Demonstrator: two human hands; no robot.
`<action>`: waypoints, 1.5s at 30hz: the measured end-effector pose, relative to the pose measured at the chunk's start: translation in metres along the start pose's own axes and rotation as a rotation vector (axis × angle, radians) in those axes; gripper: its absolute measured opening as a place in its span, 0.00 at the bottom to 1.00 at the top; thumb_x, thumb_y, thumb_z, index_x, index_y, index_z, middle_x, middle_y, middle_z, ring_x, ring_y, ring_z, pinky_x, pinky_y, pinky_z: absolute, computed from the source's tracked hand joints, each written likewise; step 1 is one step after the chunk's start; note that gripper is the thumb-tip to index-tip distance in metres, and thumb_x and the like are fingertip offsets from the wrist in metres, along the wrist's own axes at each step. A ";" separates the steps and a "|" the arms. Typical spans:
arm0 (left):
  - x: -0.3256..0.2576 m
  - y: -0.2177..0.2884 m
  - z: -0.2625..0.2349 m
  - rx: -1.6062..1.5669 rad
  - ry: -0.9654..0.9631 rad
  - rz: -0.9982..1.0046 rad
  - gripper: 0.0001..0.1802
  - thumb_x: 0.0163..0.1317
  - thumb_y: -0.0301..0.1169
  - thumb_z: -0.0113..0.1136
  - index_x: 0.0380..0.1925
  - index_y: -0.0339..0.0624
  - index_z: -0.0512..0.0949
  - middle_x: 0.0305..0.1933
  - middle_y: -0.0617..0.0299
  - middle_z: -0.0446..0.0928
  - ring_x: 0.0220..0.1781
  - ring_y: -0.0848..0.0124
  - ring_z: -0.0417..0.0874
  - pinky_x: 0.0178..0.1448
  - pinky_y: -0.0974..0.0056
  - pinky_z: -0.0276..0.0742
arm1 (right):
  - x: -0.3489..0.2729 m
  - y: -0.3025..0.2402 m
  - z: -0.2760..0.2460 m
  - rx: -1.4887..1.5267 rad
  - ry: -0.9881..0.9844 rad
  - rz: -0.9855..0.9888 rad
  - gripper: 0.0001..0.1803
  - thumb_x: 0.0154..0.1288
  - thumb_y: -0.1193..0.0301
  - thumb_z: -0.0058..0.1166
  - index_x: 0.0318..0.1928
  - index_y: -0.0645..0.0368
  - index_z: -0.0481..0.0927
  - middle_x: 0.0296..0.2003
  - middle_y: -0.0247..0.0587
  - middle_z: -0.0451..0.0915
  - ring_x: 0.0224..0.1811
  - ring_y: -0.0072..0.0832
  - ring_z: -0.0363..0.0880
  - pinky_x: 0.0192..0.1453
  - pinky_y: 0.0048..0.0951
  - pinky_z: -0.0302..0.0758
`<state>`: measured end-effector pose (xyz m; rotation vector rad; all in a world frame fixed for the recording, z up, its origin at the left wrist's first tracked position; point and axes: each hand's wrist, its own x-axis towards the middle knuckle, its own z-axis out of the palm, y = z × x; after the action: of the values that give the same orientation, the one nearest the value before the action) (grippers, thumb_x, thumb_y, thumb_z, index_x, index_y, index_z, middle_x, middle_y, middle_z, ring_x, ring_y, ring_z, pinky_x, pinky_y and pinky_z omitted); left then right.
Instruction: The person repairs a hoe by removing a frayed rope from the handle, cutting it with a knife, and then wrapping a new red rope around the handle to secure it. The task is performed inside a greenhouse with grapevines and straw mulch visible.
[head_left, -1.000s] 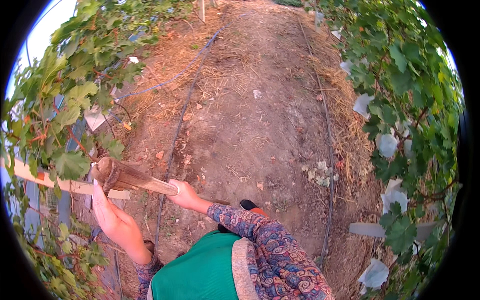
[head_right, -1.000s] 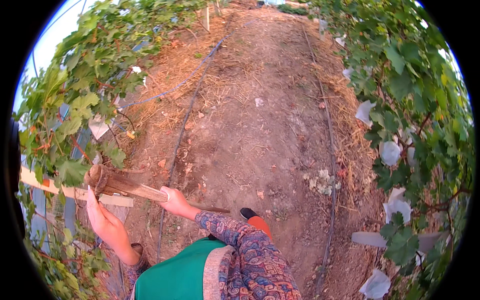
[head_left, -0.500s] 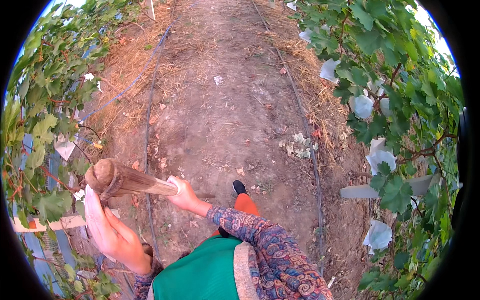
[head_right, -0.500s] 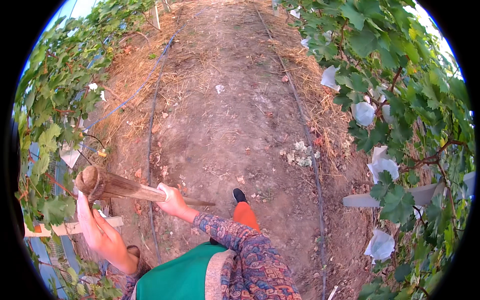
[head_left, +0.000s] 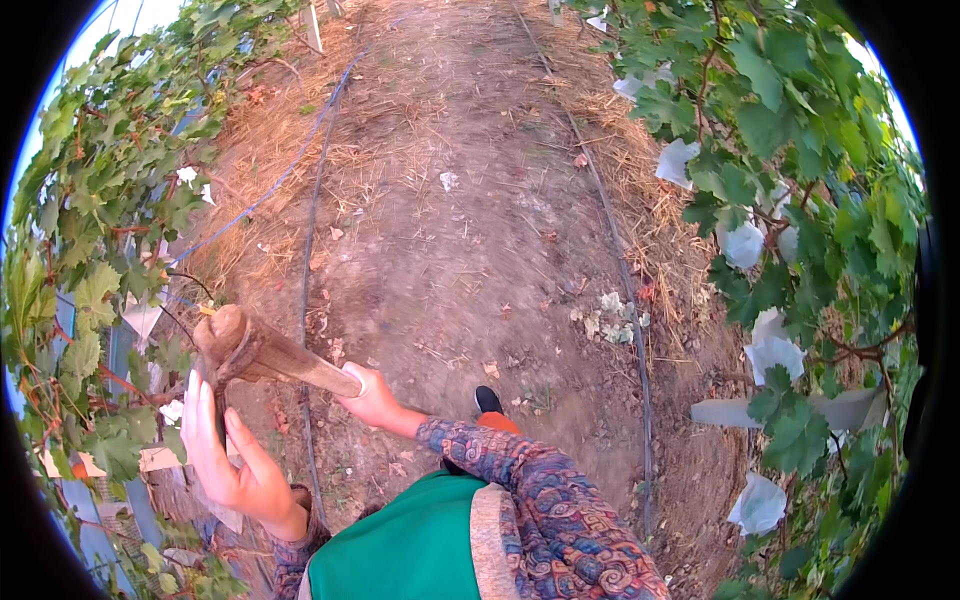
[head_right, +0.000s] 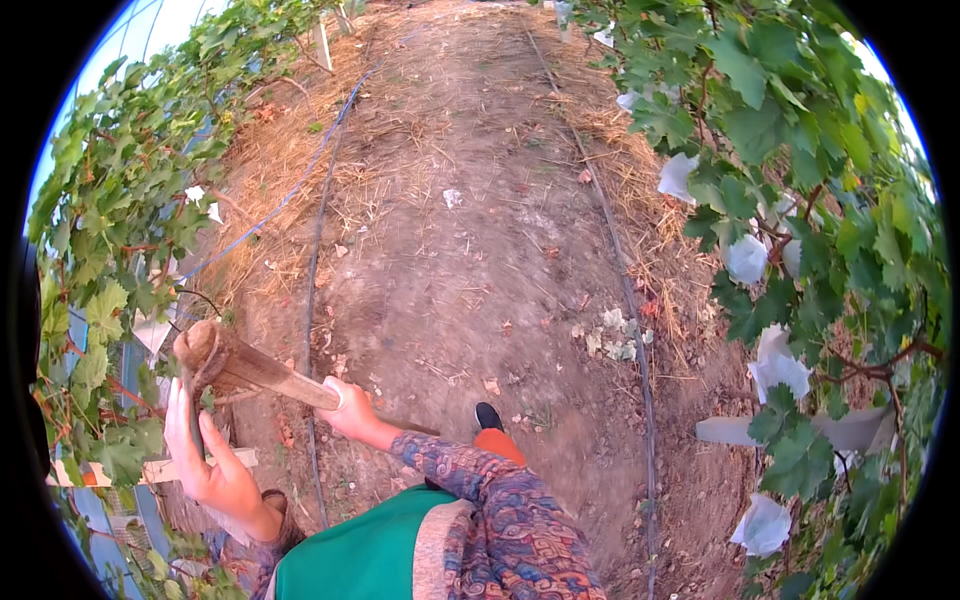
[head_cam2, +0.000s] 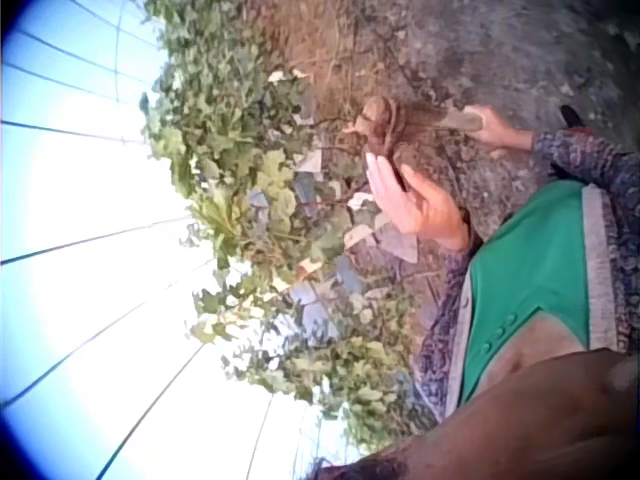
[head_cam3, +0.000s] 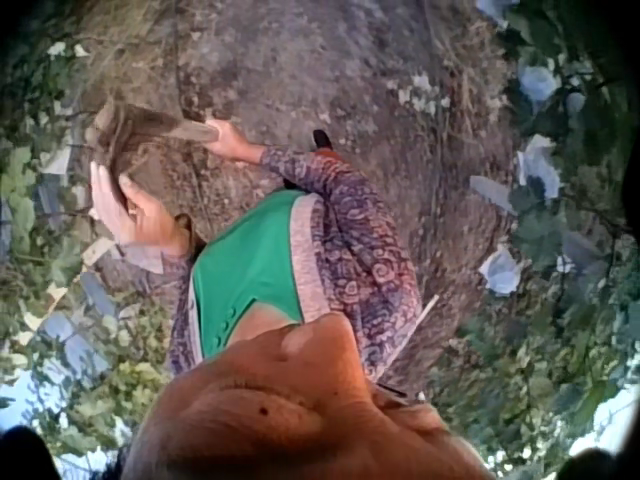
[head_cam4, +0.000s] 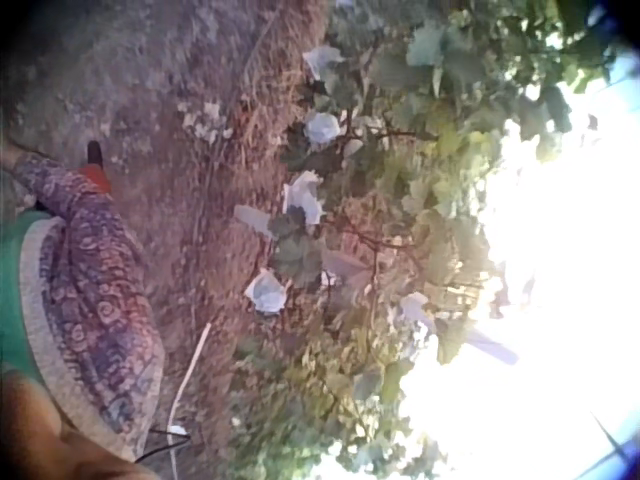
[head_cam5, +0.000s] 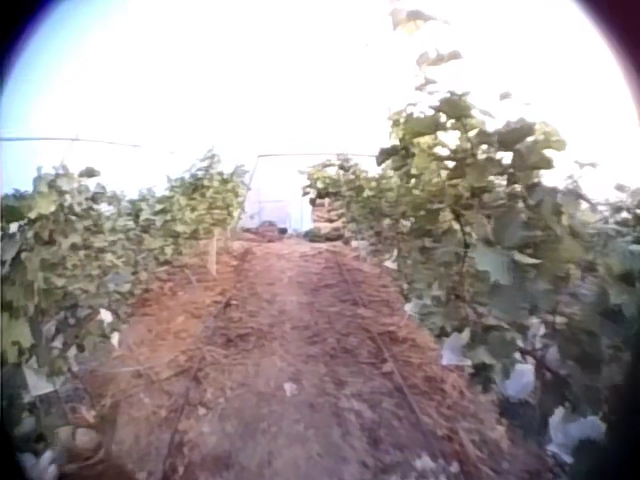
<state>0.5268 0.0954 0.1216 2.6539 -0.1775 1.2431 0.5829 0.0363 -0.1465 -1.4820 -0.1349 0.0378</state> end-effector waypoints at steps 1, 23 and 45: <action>-0.002 0.000 0.009 -0.099 0.079 -0.004 0.16 0.68 0.16 0.52 0.55 0.28 0.77 0.58 0.44 0.79 0.60 0.48 0.80 0.65 0.48 0.73 | 0.006 0.002 -0.007 0.035 -0.023 0.054 0.10 0.59 0.72 0.64 0.38 0.59 0.77 0.25 0.40 0.78 0.30 0.27 0.80 0.36 0.33 0.76; -0.061 -0.025 0.221 -0.761 -0.706 -1.130 0.21 0.72 0.30 0.55 0.61 0.32 0.75 0.60 0.45 0.77 0.57 0.65 0.82 0.53 0.64 0.80 | 0.168 -0.016 -0.126 0.333 0.229 0.292 0.16 0.67 0.57 0.66 0.33 0.55 0.78 0.23 0.26 0.76 0.25 0.16 0.73 0.32 0.23 0.70; 0.059 -0.090 0.462 -0.135 -1.445 -0.416 0.22 0.51 0.50 0.67 0.38 0.46 0.85 0.39 0.47 0.85 0.43 0.48 0.86 0.47 0.47 0.82 | 0.438 0.140 -0.272 1.023 0.589 1.161 0.18 0.67 0.61 0.54 0.22 0.49 0.66 0.14 0.29 0.66 0.18 0.28 0.67 0.35 0.40 0.71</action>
<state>0.9261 0.0729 -0.1328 2.6602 0.0938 -0.8701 1.0562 -0.1734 -0.2790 -0.3369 1.0837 0.5183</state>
